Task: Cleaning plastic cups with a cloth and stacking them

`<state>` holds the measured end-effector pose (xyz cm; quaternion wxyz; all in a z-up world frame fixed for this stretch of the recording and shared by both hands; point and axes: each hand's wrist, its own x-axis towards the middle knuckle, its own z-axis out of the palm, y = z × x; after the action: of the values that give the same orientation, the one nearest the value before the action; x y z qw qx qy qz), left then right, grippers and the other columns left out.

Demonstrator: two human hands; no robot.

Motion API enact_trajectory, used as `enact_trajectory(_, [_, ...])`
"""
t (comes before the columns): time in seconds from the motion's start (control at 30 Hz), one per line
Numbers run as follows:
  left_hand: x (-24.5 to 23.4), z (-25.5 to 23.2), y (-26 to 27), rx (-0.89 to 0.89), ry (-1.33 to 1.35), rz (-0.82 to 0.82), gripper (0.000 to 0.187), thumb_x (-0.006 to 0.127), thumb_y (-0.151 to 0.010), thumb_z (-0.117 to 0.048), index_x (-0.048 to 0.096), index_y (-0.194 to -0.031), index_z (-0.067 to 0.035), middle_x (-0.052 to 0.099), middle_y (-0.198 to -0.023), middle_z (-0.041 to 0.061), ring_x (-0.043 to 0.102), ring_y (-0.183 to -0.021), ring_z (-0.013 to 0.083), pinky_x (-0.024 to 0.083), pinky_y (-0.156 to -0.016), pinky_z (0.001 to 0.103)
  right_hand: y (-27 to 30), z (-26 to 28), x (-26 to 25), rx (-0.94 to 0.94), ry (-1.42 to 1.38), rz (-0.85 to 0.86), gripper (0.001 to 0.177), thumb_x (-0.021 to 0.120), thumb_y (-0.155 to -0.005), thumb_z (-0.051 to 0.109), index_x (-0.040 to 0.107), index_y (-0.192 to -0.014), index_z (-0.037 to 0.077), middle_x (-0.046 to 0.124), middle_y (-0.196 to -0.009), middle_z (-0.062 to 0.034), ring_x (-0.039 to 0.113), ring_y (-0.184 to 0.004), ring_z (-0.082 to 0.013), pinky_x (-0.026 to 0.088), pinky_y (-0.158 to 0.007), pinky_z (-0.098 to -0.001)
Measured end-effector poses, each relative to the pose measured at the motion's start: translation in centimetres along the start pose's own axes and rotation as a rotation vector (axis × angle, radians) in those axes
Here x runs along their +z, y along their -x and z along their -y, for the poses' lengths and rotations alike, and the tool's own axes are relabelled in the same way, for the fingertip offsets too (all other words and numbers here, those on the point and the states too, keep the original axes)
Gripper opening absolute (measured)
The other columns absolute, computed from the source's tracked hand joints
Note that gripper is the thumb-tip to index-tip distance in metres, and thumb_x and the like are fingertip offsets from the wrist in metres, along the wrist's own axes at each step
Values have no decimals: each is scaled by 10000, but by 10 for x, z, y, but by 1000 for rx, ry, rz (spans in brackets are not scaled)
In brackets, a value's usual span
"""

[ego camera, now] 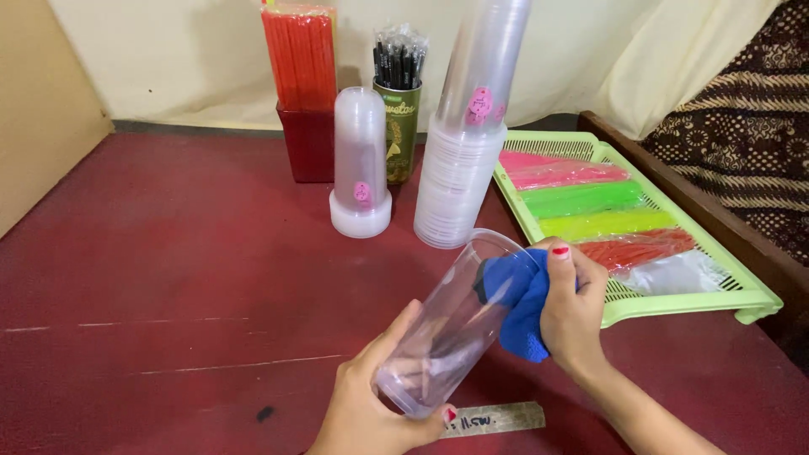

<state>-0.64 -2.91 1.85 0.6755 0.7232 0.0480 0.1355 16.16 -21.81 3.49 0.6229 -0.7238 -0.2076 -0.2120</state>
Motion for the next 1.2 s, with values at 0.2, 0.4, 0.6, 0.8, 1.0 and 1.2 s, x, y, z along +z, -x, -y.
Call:
enact_trajectory(0.2, [-8, -23, 2, -27, -82, 206, 1098, 831, -601, -170, 357, -1583, -299, 526, -1606, -13, 674, -1354, 179, 563, -1036, 313, -4, 27, -4, -201, 43, 73, 500, 415, -1085, 376, 624, -793, 28, 613, -745, -56, 548, -715, -144, 423, -701, -307])
enact_trajectory(0.4, [-18, -41, -9, 677, -524, 39, 832, 564, -921, -603, 357, -1547, -95, 218, -1679, 265, 308, -1559, 428, 338, -1187, 558, 9, 66, 3, -355, 61, 293, 566, 414, -1031, 477, 680, -793, 39, 683, -739, -78, 620, -655, -171, 462, -639, -311])
enact_trajectory(0.6, [15, -72, -34, 361, -686, 278, 1423, 1027, -551, -467, 115, -1609, -196, -94, -1708, 231, 339, -1455, 471, 409, -1013, 607, 17, 76, 3, -315, 31, 280, 583, 417, -1027, 507, 644, -768, 36, 639, -721, -62, 590, -642, -160, 442, -626, -304])
enact_trajectory(0.8, [21, -46, -81, 838, -731, 129, 1029, 927, -607, -274, 416, -1474, -62, 227, -1620, 322, 397, -1456, 484, 384, -1136, 539, -1, 38, 5, -271, 84, 178, 419, 432, -1070, 288, 659, -821, 38, 655, -771, -57, 602, -720, -148, 465, -706, -304])
enact_trajectory(1.0, [39, -74, -101, 1060, -778, 76, 552, 376, -1015, -541, 673, -958, -80, 619, -922, 49, 577, -990, 274, 302, -1108, 588, 3, 46, 0, -319, 156, 163, 395, 412, -1071, 303, 581, -789, 84, 517, -707, 18, 462, -672, -104, 374, -622, -308])
enact_trajectory(1.2, [52, -60, -110, 687, -347, 195, 418, 501, -1029, -328, 588, -646, -183, 577, -581, 18, 626, -668, 285, 522, -719, 405, 0, 24, 0, -360, 97, 134, 411, 440, -1059, 142, 583, -687, 45, 526, -580, -116, 434, -586, -175, 425, -594, -356])
